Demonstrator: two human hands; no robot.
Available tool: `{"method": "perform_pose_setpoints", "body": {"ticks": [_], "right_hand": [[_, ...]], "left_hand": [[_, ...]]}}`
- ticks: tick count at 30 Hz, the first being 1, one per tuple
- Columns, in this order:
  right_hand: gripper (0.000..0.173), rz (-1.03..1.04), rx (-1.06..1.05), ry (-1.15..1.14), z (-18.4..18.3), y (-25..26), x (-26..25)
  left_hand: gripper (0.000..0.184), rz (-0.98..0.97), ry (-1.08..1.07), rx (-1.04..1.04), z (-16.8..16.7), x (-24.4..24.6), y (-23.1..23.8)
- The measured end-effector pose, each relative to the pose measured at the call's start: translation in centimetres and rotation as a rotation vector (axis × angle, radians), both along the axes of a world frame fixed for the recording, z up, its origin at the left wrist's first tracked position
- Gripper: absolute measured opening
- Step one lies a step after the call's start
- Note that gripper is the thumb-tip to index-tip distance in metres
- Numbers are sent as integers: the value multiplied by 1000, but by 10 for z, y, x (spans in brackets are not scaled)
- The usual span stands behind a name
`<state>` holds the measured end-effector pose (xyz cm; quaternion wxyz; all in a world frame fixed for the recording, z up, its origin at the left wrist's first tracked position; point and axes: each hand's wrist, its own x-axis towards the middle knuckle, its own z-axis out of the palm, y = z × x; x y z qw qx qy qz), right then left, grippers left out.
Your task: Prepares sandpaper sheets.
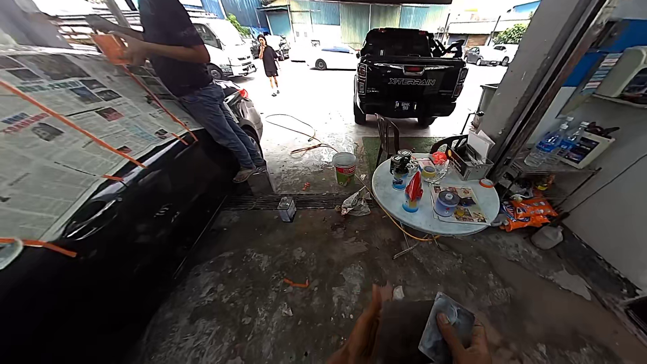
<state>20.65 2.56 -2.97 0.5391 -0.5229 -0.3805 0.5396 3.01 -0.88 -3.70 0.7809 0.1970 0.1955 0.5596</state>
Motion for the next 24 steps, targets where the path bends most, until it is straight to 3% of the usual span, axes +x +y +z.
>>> {"method": "perform_pose_setpoints", "body": {"ticks": [5,8,11,13,15,18,22,24], "right_hand": [[58,42,141,-76,8,-11,-18],[63,61,216,-165,10,-11,-18],[67,194,305,-216,20,-20,-22],[69,368,359,-103,38,-34,-28],[73,476,380,-68,43,-30,-22],[72,379,337,-271,24,-8,-10],[72,493,359,-195,40,-21,-21],[71,391,326,-305,29,-4,-16]], "left_hand": [[76,-166,-221,340,-27,-6,-8],[57,-191,-260,455,-21,-15,-16],[44,-172,-97,450,-4,-11,-12],[60,-129,29,429,-7,-7,-3],[96,-175,80,505,-15,-10,10],[107,-160,62,446,-9,-8,7],[98,-146,32,450,-28,-10,17],[79,-98,37,483,-19,-8,13]]}}
